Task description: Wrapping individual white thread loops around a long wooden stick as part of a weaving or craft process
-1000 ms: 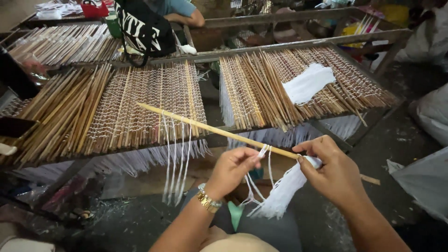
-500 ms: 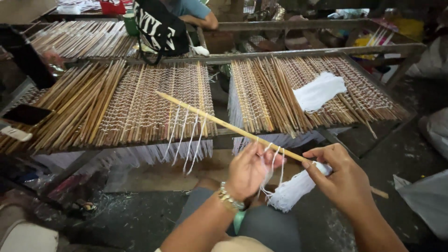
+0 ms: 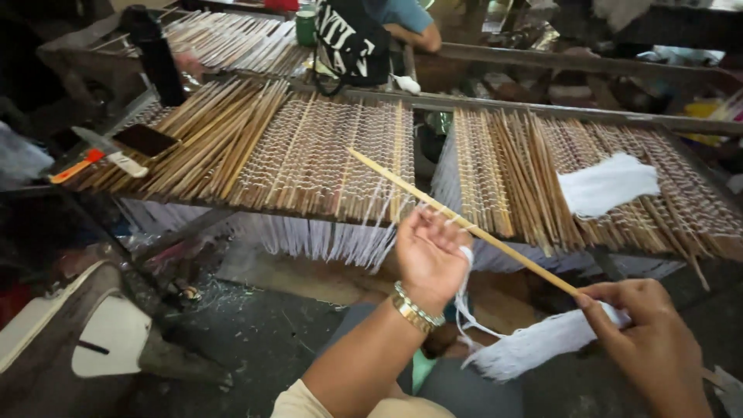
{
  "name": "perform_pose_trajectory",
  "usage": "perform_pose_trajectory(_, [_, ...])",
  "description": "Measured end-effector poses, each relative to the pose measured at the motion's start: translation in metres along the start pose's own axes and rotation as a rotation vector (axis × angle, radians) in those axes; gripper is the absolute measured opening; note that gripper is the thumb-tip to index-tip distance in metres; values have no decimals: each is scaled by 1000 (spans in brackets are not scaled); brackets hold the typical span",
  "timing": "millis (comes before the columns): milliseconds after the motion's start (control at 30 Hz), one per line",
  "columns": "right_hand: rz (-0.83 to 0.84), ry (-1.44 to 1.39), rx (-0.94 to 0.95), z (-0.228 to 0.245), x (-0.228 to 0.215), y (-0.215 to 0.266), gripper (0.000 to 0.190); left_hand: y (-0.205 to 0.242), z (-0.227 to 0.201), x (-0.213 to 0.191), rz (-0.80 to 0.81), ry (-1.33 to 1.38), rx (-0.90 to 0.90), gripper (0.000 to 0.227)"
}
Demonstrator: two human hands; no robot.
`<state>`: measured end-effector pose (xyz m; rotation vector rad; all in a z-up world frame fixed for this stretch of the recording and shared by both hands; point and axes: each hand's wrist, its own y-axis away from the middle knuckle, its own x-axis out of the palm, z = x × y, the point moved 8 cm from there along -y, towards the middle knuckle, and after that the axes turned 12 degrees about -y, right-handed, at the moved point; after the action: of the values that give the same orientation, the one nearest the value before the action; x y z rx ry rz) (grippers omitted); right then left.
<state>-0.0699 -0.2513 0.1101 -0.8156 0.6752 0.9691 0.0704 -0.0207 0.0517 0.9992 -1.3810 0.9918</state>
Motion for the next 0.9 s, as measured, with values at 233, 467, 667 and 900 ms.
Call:
perform_pose_trajectory(233, [-90, 107, -33, -13, -7, -1, 18, -3, 17, -16, 128, -191, -67, 25])
perform_pose_trajectory(467, [-254, -120, -304, -20, -31, 4, 15, 10, 9, -238, 45, -432, -271, 59])
perform_pose_trajectory(667, [-270, 100, -223, 17, -40, 18, 18, 38, -13, -382, -812, -666, -255, 48])
perform_pose_trajectory(900, [-218, 245, -73, 18, -42, 19, 18, 76, 33, -99, 213, -1412, -337, 15])
